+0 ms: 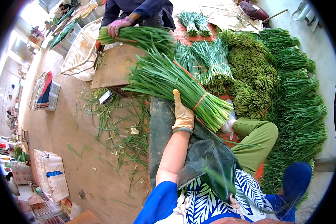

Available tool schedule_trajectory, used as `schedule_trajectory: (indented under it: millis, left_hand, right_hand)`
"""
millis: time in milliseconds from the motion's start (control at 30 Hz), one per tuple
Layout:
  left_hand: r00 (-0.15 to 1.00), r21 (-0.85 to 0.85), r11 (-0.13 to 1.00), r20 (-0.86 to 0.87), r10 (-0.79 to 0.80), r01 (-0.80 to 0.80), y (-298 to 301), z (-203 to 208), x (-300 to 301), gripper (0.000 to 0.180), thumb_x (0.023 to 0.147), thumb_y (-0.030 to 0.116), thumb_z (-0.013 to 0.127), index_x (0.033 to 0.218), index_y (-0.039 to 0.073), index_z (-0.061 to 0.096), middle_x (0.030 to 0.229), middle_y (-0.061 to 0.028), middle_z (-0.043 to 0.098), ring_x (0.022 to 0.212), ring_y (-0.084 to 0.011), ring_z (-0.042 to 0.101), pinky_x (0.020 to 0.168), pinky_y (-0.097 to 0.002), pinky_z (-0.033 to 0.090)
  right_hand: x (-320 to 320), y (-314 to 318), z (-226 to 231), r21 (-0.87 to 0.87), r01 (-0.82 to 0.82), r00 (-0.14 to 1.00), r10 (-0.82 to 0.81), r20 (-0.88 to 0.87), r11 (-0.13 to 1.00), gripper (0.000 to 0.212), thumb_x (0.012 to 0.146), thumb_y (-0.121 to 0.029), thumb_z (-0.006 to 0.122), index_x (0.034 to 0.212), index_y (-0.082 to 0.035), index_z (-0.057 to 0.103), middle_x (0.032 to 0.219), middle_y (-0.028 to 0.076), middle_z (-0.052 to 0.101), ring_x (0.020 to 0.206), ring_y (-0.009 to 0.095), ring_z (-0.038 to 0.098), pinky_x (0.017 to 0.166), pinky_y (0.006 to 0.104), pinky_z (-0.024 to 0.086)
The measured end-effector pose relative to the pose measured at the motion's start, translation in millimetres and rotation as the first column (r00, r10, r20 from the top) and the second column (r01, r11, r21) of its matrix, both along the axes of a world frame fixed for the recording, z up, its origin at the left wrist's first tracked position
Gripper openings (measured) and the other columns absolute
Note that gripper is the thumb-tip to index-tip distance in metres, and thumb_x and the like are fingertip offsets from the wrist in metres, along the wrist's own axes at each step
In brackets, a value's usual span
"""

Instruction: The person bundles green plants by hand, tying them together with red bands and arranging them into piles on the floor.

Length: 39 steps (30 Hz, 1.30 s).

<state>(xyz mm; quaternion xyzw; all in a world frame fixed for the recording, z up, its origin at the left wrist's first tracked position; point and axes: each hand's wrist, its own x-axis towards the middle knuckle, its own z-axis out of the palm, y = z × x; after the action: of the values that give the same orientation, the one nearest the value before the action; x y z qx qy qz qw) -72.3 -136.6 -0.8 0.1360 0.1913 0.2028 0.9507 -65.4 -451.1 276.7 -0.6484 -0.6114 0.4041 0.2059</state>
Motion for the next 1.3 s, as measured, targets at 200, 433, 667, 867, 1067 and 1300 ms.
schedule_trajectory:
  millis: [200,433,667,867,1067,1300]
  left_hand:
    - [0.983,0.116,0.992,0.167,-0.07,0.051,1,3,-6,0.069,0.085,0.048,0.062,0.135,0.004,0.043,0.135,-0.0115,0.049,0.12,-0.0293,0.048,0.109,-0.0428,0.032]
    - [0.99,0.032,0.993,0.084,-0.114,0.112,4,-2,-14,0.059,0.087,0.046,0.061,0.124,0.001,0.052,0.122,-0.0114,0.058,0.108,-0.0282,0.058,0.095,-0.0441,0.047]
    - [0.992,-0.045,0.993,0.069,-0.108,0.112,11,-25,-16,0.06,0.083,0.047,0.066,0.121,0.002,0.054,0.118,-0.0106,0.06,0.105,-0.0273,0.059,0.095,-0.0439,0.048]
    - [0.996,-0.007,0.998,0.059,-0.067,0.068,3,-13,-10,0.069,0.081,0.054,0.064,0.128,0.006,0.049,0.125,-0.0082,0.055,0.113,-0.0267,0.053,0.1,-0.0433,0.043]
    - [0.992,0.066,0.993,0.063,-0.106,0.102,6,-12,-13,0.077,0.079,0.063,0.061,0.131,0.009,0.046,0.129,-0.0085,0.052,0.116,-0.0273,0.05,0.101,-0.0432,0.042]
    - [0.995,0.072,0.996,0.073,-0.063,0.057,4,4,-15,0.066,0.089,0.061,0.045,0.13,0.011,0.049,0.129,-0.0071,0.053,0.114,-0.0272,0.05,0.1,-0.0422,0.04]
  right_hand:
    - [-11,44,-73,0.363,0.309,0.744,-0.461,0.483,0.879,0.042,0.075,-0.03,0.073,0.113,-0.014,0.062,0.07,0.008,0.062,0.056,0.029,0.059,0.05,0.0384,0.044]
    - [2,112,-13,0.802,0.33,0.787,-0.614,0.058,0.498,0.057,0.077,-0.007,0.069,0.131,-0.003,0.05,0.065,0.004,0.063,0.051,0.017,0.06,0.051,0.0294,0.047]
    - [0,102,30,0.902,0.164,0.762,-0.632,0.142,0.4,0.057,0.077,-0.016,0.073,0.128,0.0,0.052,0.068,0.003,0.064,0.052,0.014,0.06,0.053,0.0281,0.046]
    - [-1,94,36,0.903,0.144,0.708,-0.68,0.192,0.405,0.06,0.077,-0.016,0.073,0.129,0.0,0.049,0.068,0.003,0.064,0.052,0.014,0.059,0.052,0.0277,0.045]
    - [2,92,33,0.91,0.142,0.716,-0.675,0.177,0.389,0.062,0.077,-0.015,0.072,0.131,0.0,0.045,0.068,0.004,0.064,0.052,0.014,0.058,0.051,0.0278,0.045]
    - [2,90,34,0.912,0.13,0.728,-0.662,0.178,0.389,0.064,0.078,-0.013,0.071,0.133,0.0,0.041,0.069,0.005,0.063,0.051,0.014,0.057,0.049,0.0278,0.045]
